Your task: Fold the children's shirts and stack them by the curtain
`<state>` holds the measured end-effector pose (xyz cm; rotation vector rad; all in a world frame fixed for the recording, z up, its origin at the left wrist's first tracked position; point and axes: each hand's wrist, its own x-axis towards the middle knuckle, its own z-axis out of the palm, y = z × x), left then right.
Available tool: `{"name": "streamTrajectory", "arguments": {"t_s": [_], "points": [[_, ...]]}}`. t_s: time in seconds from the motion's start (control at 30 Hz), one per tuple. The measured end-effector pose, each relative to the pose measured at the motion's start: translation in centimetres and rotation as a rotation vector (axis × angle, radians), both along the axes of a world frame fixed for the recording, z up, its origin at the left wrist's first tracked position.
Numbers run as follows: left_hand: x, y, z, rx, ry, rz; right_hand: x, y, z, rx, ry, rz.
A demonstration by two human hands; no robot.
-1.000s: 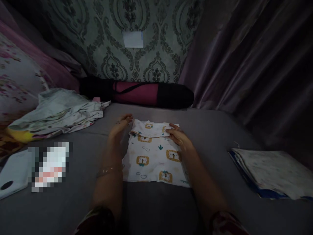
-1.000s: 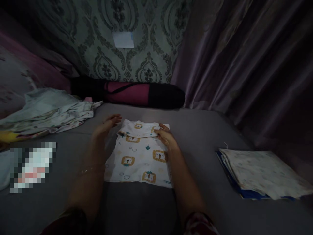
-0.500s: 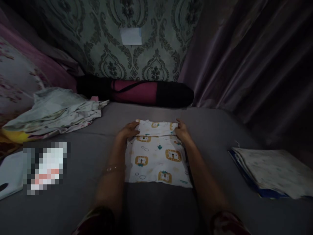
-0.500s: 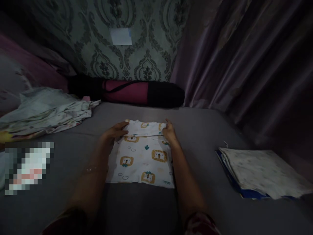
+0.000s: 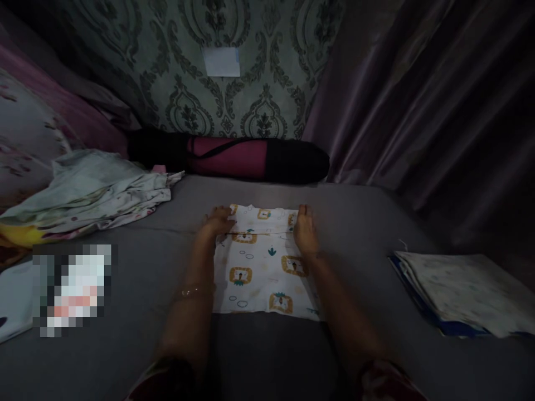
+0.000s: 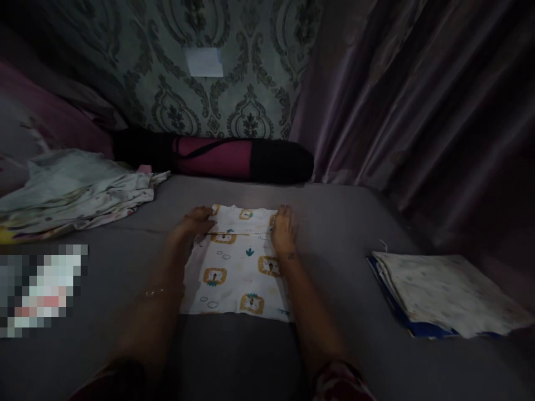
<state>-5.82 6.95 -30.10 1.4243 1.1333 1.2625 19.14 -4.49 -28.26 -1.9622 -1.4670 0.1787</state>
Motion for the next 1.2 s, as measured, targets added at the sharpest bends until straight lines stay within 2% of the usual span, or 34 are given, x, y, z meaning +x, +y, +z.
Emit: {"name": "streamTrajectory", "arguments": {"t_s": [0.07, 0.1, 0.2, 0.3, 0.4, 0.57, 0.7, 0.9, 1.07, 1.2], "points": [[2.1, -0.9, 0.9, 0.03, 0.12, 0.007, -1.2, 0.4, 0.0, 0.028, -0.105, 0.122], [3.4, -1.6, 1.4, 0.092, 0.25, -0.01, -1.9, 0.6, -0.2, 0.035, -0.155, 0.213], [7.3, -4.0, 2.4, 0.252, 0.573, -0.156, -4.0, 1.1, -1.2, 0.008, -0.29, 0.477], [9.5, -5.6, 2.0, 0.228, 0.786, -0.235, -5.3, 1.4, -2.3, -0.051, -0.416, 0.627], [9.6, -5.7, 0.8, 0.125, 0.946, -0.221, -5.6, 1.4, -2.8, -0.106, -0.5, 0.659], [8.1, -4.9, -0.3, 0.132, 1.138, -0.132, -5.4, 1.3, -2.4, -0.163, -0.49, 0.602], [6.7, -4.5, -0.8, 0.148, 1.268, 0.015, -4.9, 1.2, -2.7, -0.199, -0.429, 0.426], [5.9, -4.2, -1.9, 0.185, 1.285, 0.145, -3.9, 0.9, -3.6, -0.163, -0.437, 0.213], [6.1, -4.2, -2.0, 0.226, 1.27, 0.172, -2.7, 0.6, -3.8, -0.141, -0.439, 0.058], [5.3, -4.0, -2.0, 0.24, 1.302, 0.111, -1.8, 0.4, -3.8, -0.142, -0.441, -0.013]]}}
